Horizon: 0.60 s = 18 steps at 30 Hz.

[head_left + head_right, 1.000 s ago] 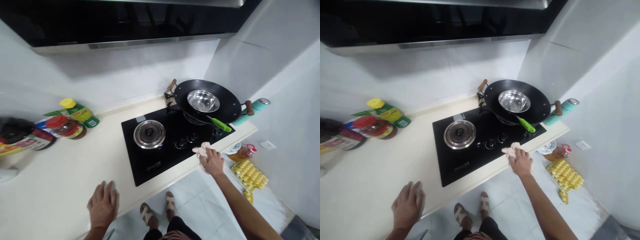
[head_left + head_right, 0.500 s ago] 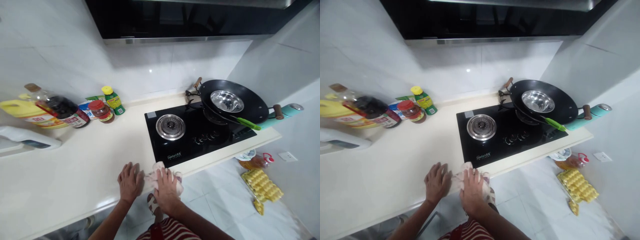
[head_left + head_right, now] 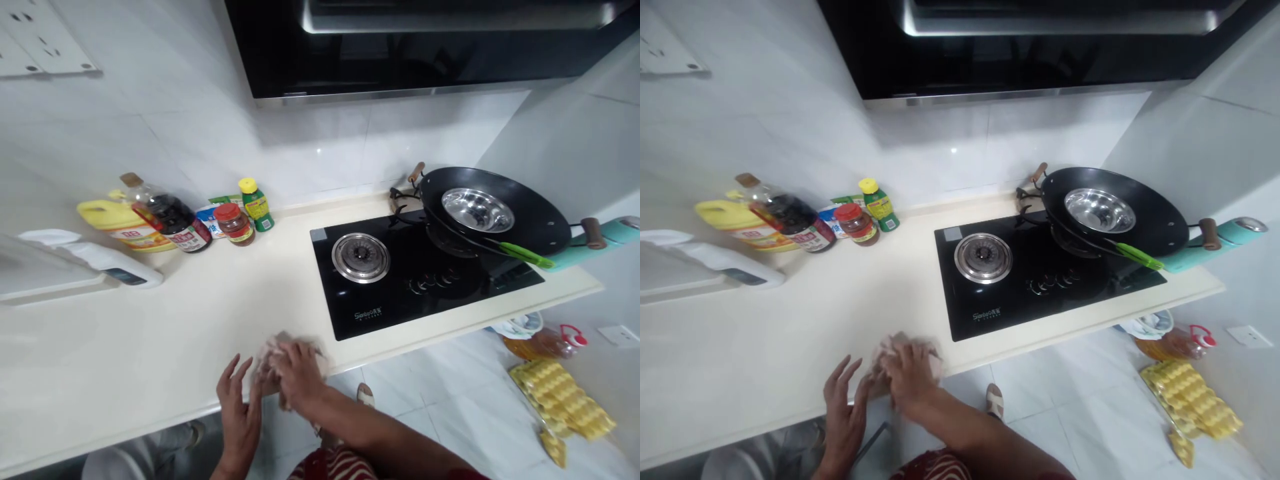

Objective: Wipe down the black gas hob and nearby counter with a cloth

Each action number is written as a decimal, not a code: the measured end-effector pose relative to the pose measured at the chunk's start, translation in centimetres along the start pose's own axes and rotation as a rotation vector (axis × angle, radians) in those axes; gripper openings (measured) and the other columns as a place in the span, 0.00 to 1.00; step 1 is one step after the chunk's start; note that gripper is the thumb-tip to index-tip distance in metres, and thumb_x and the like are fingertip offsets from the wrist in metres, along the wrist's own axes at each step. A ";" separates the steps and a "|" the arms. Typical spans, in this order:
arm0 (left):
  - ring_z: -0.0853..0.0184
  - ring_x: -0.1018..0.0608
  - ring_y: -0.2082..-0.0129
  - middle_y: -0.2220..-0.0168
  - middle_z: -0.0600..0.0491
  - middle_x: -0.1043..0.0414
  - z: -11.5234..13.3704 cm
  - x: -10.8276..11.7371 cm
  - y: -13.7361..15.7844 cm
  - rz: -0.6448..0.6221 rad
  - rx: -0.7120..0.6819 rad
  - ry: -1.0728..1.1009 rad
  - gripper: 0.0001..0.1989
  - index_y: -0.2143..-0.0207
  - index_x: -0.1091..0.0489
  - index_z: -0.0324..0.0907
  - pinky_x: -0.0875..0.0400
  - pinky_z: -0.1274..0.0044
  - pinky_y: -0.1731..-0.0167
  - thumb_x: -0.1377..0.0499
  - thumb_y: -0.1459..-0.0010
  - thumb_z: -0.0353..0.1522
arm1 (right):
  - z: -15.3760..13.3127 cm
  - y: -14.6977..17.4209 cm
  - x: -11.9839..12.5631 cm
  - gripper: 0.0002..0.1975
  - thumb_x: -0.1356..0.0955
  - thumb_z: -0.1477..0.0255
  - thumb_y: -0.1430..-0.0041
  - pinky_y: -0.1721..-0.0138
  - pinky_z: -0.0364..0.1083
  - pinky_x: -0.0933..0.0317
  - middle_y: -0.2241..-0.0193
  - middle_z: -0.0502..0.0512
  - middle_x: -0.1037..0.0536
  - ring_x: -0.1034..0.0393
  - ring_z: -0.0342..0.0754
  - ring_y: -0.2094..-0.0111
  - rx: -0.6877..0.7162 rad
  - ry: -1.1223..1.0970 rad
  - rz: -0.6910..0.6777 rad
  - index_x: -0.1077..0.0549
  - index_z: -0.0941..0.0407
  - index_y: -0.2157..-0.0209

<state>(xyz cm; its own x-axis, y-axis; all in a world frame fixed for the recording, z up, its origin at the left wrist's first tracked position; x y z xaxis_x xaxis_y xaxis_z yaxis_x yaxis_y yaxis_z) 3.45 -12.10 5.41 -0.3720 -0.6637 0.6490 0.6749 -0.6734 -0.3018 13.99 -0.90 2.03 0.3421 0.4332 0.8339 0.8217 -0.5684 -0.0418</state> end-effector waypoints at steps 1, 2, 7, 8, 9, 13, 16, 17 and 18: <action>0.53 0.31 0.35 0.35 0.44 0.34 0.6 0.3 0.6 -0.001 0.005 0.008 0.18 0.42 0.29 0.50 0.27 0.54 0.39 0.44 0.32 0.42 | 0.9 -0.3 1.2 0.21 0.32 0.68 0.33 0.42 0.62 0.41 0.35 0.58 0.30 0.36 0.61 0.43 -0.052 -0.018 0.036 0.26 0.46 0.40; 0.53 0.30 0.35 0.36 0.44 0.34 1.2 0.2 1.1 -0.007 0.003 0.016 0.18 0.43 0.29 0.50 0.27 0.54 0.40 0.44 0.32 0.41 | 1.9 -0.5 2.4 0.22 0.32 0.69 0.33 0.41 0.63 0.42 0.34 0.57 0.32 0.38 0.61 0.41 -0.102 -0.029 0.078 0.27 0.45 0.39; 0.53 0.27 0.38 0.34 0.42 0.35 3.9 -3.3 1.7 -0.079 -0.069 0.041 0.19 0.41 0.29 0.51 0.20 0.60 0.49 0.45 0.32 0.37 | 8.5 0.1 6.0 0.19 0.32 0.65 0.35 0.42 0.59 0.38 0.35 0.59 0.31 0.37 0.60 0.39 -0.228 -0.101 0.219 0.22 0.48 0.43; 0.53 0.27 0.37 0.34 0.41 0.36 4.5 -4.2 1.5 -0.082 -0.093 0.028 0.19 0.40 0.30 0.50 0.21 0.59 0.48 0.44 0.32 0.37 | 10.3 0.4 6.9 0.17 0.34 0.64 0.33 0.43 0.58 0.37 0.38 0.60 0.29 0.35 0.59 0.40 -0.251 -0.100 0.263 0.20 0.48 0.47; 0.52 0.29 0.35 0.32 0.41 0.38 5.1 -5.2 1.2 -0.080 -0.119 0.003 0.20 0.39 0.30 0.50 0.23 0.58 0.45 0.43 0.33 0.37 | 12.3 0.9 8.1 0.17 0.35 0.64 0.32 0.42 0.57 0.37 0.39 0.60 0.28 0.33 0.58 0.41 -0.282 -0.076 0.332 0.19 0.49 0.48; 0.43 0.44 0.26 0.26 0.39 0.47 7.0 -10.3 0.0 -0.198 -0.123 -0.183 0.28 0.36 0.32 0.49 0.37 0.47 0.34 0.37 0.38 0.38 | 20.0 3.3 12.4 0.22 0.41 0.63 0.28 0.37 0.61 0.41 0.37 0.66 0.30 0.37 0.60 0.36 -0.428 0.165 0.518 0.21 0.56 0.46; 0.34 0.49 0.25 0.25 0.37 0.48 7.9 -14.6 -0.7 -0.355 -0.042 -0.271 0.35 0.34 0.33 0.51 0.43 0.39 0.35 0.33 0.44 0.43 | 23.9 4.7 12.7 0.27 0.44 0.63 0.27 0.33 0.65 0.50 0.31 0.69 0.36 0.47 0.63 0.29 -0.530 0.387 0.461 0.27 0.59 0.37; 0.32 0.49 0.26 0.25 0.37 0.48 8.4 -15.8 -0.9 -0.378 -0.036 -0.275 0.36 0.34 0.33 0.51 0.44 0.38 0.35 0.33 0.44 0.45 | 24.6 5.0 12.3 0.28 0.45 0.63 0.27 0.32 0.66 0.53 0.30 0.68 0.37 0.50 0.63 0.28 -0.543 0.442 0.434 0.30 0.59 0.35; 0.31 0.48 0.26 0.25 0.37 0.48 8.9 -16.8 -1.1 -0.389 -0.046 -0.272 0.36 0.34 0.33 0.51 0.46 0.37 0.35 0.33 0.44 0.47 | 25.1 5.2 11.9 0.29 0.46 0.63 0.26 0.31 0.67 0.55 0.29 0.68 0.38 0.52 0.62 0.27 -0.546 0.483 0.413 0.32 0.59 0.33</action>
<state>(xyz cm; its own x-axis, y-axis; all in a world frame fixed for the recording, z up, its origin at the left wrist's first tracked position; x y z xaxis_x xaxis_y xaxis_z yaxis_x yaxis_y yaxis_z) 14.64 2.71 1.03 -0.4072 -0.2547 0.8771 0.4876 -0.8727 -0.0271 33.79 18.80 -2.07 0.2322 -0.1608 0.9593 0.2938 -0.9286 -0.2268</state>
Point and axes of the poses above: each hand's wrist, its own y-axis away from the middle knuckle, its own x-axis out of the back of the hand, z = x × y, the point moved 9 cm from there along -y, towards the middle knuckle
